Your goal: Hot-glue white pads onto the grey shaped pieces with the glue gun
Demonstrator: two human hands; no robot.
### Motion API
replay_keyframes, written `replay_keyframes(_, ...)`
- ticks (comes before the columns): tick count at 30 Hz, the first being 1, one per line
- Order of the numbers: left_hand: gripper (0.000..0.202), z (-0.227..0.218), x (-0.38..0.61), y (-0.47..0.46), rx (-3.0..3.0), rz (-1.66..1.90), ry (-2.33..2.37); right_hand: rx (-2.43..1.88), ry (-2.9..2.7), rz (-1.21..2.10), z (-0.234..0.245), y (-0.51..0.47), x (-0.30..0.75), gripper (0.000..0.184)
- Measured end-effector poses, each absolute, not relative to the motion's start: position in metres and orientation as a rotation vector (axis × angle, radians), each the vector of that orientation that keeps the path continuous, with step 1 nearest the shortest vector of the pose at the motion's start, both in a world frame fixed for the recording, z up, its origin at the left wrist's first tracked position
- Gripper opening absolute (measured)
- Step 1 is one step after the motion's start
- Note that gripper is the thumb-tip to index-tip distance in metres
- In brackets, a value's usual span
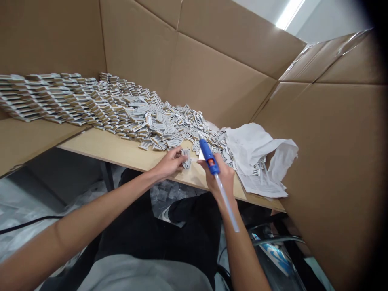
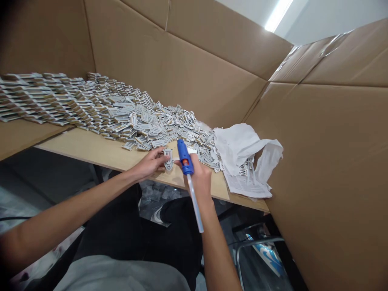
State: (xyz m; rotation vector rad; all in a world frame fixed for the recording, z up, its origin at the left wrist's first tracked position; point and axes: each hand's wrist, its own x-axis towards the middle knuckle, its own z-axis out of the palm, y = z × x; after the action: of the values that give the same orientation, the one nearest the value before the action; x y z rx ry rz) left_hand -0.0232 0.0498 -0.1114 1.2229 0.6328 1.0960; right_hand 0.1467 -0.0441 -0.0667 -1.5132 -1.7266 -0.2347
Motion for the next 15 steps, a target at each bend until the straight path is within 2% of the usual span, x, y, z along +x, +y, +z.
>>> replay_keyframes(8, 0.039, -0.107, -0.024, 0.046, 1.219, 1.071, 0.504, -1.451, -1.455, 0.468, -0.079, -0.028, 0.149, 0.036)
replay_keyframes(15, 0.042, -0.104, -0.023, 0.044, 1.207, 1.06, 0.5, -1.358, -1.377, 0.672, -0.095, -0.018, 0.142, 0.045)
